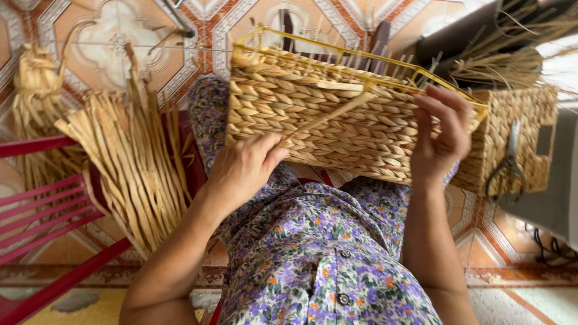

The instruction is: The person weaves dried palm leaves into a rectangular basket frame, threading strands through the top edge and tightening them by hand. They periodically adjust the basket and pull new strands from a nearby bundle to continue the weave.

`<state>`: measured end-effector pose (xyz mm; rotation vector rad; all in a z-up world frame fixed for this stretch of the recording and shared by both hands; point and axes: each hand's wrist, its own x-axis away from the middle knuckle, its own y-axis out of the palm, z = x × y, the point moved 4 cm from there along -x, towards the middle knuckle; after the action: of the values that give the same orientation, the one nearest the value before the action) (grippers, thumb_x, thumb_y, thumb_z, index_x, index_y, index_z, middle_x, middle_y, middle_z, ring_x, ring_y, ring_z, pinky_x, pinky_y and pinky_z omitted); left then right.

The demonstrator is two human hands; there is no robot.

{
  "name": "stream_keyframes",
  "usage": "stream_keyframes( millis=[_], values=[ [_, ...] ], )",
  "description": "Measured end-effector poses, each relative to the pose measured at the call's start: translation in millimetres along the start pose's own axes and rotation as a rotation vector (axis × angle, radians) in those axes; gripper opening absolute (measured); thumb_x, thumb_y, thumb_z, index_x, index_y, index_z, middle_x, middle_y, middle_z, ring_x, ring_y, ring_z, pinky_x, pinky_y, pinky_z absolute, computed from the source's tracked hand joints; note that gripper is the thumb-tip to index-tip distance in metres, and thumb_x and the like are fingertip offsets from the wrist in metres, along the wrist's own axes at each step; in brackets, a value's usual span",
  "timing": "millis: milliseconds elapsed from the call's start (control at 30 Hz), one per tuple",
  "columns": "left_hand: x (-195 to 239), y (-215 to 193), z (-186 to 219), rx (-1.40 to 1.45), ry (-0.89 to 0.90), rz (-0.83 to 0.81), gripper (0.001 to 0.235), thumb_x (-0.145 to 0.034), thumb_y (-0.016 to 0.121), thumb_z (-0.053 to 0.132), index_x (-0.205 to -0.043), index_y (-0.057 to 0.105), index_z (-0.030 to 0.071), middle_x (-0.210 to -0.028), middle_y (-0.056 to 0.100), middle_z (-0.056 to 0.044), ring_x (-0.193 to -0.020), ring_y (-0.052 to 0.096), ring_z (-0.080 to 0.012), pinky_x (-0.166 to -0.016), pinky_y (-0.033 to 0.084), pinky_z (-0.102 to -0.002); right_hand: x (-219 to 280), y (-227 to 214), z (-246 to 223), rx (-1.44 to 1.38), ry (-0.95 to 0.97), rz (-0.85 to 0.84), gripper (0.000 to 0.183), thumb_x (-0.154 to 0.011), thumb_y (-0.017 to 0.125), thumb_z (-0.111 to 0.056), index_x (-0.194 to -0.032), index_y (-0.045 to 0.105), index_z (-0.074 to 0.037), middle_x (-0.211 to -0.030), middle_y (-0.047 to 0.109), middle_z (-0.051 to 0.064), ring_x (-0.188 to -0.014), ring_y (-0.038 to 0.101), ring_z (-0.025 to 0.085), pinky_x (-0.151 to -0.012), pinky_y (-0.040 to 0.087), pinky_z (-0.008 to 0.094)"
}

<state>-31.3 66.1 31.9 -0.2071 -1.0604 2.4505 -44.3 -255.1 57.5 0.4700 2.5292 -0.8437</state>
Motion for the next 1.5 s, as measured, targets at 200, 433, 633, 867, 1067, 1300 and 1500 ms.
stream_keyframes(
  millis=[200,433,633,867,1067,1300,1500],
  values=[
    [111,17,-77,0.145,-0.569,-0.713,0.030,-0.106,0.059,0.036,-0.103,0.072,0.009,-0.079,0.073,-0.015,-0.064,0.065,-0.0230,-0.062,0.054,-0.040,7,-21,9,-0.147,0.078,0.036,0.016,-0.108,0.068,0.015,-0.118,0.074,0.004,-0.116,0.071,0.013,-0.104,0.067,0.018,-0.091,0.057,0.027],
    [169,-43,-223,0.323,-1.028,0.409,0.023,-0.102,0.060,0.023,-0.121,0.071,0.015,-0.113,0.075,-0.003,-0.088,0.071,-0.0094,-0.069,0.061,-0.028,14,-19,23,-0.365,0.214,0.030,0.007,-0.116,0.064,0.005,-0.120,0.070,0.006,-0.112,0.074,0.016,-0.106,0.073,0.019,-0.103,0.063,0.030],
    [150,-30,-315,-0.062,-1.146,0.455,0.011,-0.095,0.072,0.021,-0.104,0.072,0.014,-0.110,0.071,-0.006,-0.083,0.069,-0.0174,-0.069,0.059,-0.035,22,-10,24,-0.343,0.198,-0.043,0.005,-0.115,0.066,0.008,-0.118,0.069,0.006,-0.112,0.073,0.015,-0.101,0.074,0.020,-0.098,0.064,0.032],
    [145,-12,-343,-0.048,-1.203,0.550,0.004,-0.095,0.068,0.013,-0.091,0.070,0.011,-0.111,0.066,-0.007,-0.080,0.069,-0.0144,-0.061,0.061,-0.034,22,-9,15,-0.337,0.204,-0.061,0.013,-0.112,0.064,0.015,-0.120,0.069,0.006,-0.110,0.073,0.016,-0.101,0.073,0.019,-0.097,0.064,0.034],
    [161,-31,-322,0.563,-0.998,0.576,0.011,-0.098,0.062,0.016,-0.108,0.067,0.015,-0.103,0.076,-0.006,-0.080,0.075,-0.0073,-0.066,0.063,-0.017,24,-4,16,-0.396,0.244,-0.110,0.016,-0.111,0.062,0.015,-0.120,0.069,0.003,-0.113,0.073,0.014,-0.101,0.074,0.020,-0.095,0.065,0.034],
    [171,-23,-332,-0.081,-1.192,0.475,0.011,-0.095,0.070,0.021,-0.104,0.068,0.013,-0.106,0.074,-0.008,-0.078,0.069,-0.0172,-0.060,0.054,-0.029,31,1,20,-0.412,0.202,-0.200,0.011,-0.119,0.063,0.011,-0.119,0.070,0.004,-0.112,0.073,0.017,-0.100,0.075,0.022,-0.094,0.065,0.035],
    [163,-11,-348,-0.308,-1.073,0.537,0.009,-0.086,0.074,0.019,-0.091,0.068,0.015,-0.101,0.071,-0.008,-0.084,0.068,-0.0207,-0.064,0.056,-0.034,32,-4,23,-0.448,0.156,-0.171,0.014,-0.115,0.066,0.011,-0.121,0.069,-0.001,-0.112,0.073,0.016,-0.103,0.074,0.021,-0.093,0.066,0.036]
  ],
)
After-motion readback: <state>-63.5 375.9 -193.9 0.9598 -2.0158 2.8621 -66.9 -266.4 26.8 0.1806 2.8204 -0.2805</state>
